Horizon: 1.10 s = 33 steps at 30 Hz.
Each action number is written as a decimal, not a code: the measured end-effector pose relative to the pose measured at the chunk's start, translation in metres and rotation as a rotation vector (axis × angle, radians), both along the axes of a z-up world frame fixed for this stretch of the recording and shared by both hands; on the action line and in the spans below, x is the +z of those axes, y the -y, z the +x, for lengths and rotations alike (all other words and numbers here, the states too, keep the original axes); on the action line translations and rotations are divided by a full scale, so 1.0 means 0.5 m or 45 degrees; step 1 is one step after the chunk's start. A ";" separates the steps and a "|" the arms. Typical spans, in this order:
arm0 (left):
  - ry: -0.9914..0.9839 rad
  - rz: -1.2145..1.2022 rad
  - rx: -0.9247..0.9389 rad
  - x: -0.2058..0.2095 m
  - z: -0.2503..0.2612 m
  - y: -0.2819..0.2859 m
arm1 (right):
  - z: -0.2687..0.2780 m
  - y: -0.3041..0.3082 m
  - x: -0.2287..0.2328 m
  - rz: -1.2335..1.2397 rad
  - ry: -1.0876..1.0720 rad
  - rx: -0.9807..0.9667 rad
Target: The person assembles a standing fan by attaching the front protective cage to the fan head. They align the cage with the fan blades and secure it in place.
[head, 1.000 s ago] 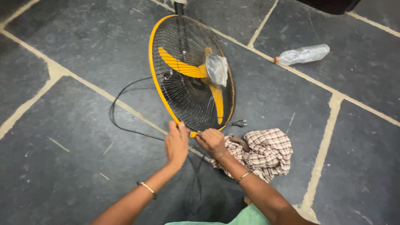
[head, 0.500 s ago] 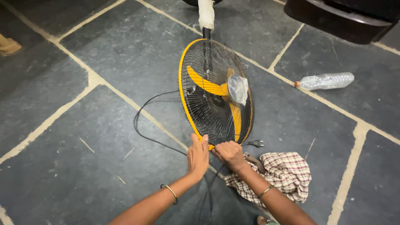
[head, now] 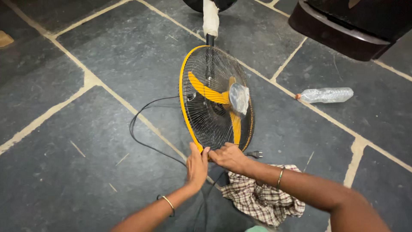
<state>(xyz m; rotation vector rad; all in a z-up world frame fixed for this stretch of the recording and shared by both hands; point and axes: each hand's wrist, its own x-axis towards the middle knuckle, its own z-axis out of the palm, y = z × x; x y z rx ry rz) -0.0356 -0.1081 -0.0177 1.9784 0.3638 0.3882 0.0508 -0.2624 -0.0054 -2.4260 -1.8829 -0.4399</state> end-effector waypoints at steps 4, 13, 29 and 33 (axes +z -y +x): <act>-0.045 0.027 0.068 -0.008 0.006 0.017 | 0.021 0.006 0.026 -0.225 0.026 0.078; 0.064 -0.001 0.234 -0.001 0.004 0.042 | 0.029 -0.002 0.043 0.149 -0.039 0.230; 0.329 -0.231 0.360 -0.030 0.049 -0.033 | 0.061 0.054 -0.001 0.353 0.099 0.391; 0.367 -0.207 0.268 -0.016 0.065 -0.054 | 0.078 0.046 -0.008 0.309 0.107 0.436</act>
